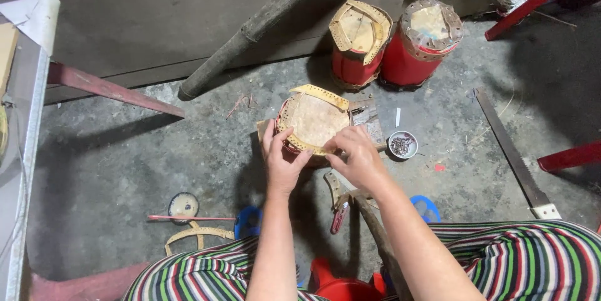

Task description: The person is securing a decorative woven band onto the rim of a small drum by hammering in small nails.

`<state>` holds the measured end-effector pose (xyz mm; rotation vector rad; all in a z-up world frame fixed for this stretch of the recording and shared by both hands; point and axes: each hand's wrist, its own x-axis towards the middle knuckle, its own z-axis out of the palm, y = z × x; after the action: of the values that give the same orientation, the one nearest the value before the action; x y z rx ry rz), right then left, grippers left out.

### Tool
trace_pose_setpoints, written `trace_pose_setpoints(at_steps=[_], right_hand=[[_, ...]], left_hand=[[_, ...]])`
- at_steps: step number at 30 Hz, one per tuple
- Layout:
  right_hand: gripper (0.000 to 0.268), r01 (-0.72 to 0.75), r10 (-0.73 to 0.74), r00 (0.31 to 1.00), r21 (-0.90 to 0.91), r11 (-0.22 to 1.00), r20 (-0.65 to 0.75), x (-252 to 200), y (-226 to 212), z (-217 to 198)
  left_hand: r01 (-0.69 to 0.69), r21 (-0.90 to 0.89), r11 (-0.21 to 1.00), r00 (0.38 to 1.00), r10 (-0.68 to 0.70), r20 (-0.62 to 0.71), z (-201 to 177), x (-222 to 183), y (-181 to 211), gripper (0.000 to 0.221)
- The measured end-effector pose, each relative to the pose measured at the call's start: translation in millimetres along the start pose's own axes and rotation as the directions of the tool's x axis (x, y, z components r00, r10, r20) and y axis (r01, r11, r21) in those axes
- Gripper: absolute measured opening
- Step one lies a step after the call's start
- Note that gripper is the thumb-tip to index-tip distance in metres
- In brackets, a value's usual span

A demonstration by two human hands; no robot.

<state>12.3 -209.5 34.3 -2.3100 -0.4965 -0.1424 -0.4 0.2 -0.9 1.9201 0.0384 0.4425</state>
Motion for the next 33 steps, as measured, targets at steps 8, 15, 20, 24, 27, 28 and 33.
trace_pose_setpoints(at_steps=[8,15,20,24,27,28,33], right_hand=[[0.020,0.016,-0.015,1.000,-0.075,0.997,0.015,1,0,2],[0.013,0.011,-0.004,0.999,-0.135,0.991,0.052,0,-6,-3],[0.019,0.060,-0.060,0.998,-0.142,0.988,0.006,1,-1,4],[0.017,0.144,-0.139,0.987,0.066,0.987,-0.076,2,-3,-11],[0.013,0.080,-0.013,0.961,0.232,0.969,-0.277,9,20,-45],[0.013,0.072,-0.005,0.960,0.229,0.971,-0.281,4,49,-51],[0.020,-0.506,0.888,0.349,0.738,0.446,-0.298,-44,235,-32]], left_hand=[[0.011,0.011,1.000,1.000,-0.011,0.007,0,1,2,0.068],[0.022,0.030,0.999,0.999,-0.023,0.025,13,-6,19,0.098],[-0.070,0.068,0.995,0.997,0.069,0.016,15,-6,14,0.110],[-0.087,0.088,0.992,0.996,0.088,-0.009,21,-13,-6,0.122],[0.005,-0.022,1.000,1.000,-0.005,-0.020,24,-22,-22,0.134],[0.006,-0.026,1.000,1.000,-0.006,-0.010,26,-23,-23,0.134],[0.052,-0.012,0.999,0.997,-0.052,-0.057,32,-27,-36,0.135]])
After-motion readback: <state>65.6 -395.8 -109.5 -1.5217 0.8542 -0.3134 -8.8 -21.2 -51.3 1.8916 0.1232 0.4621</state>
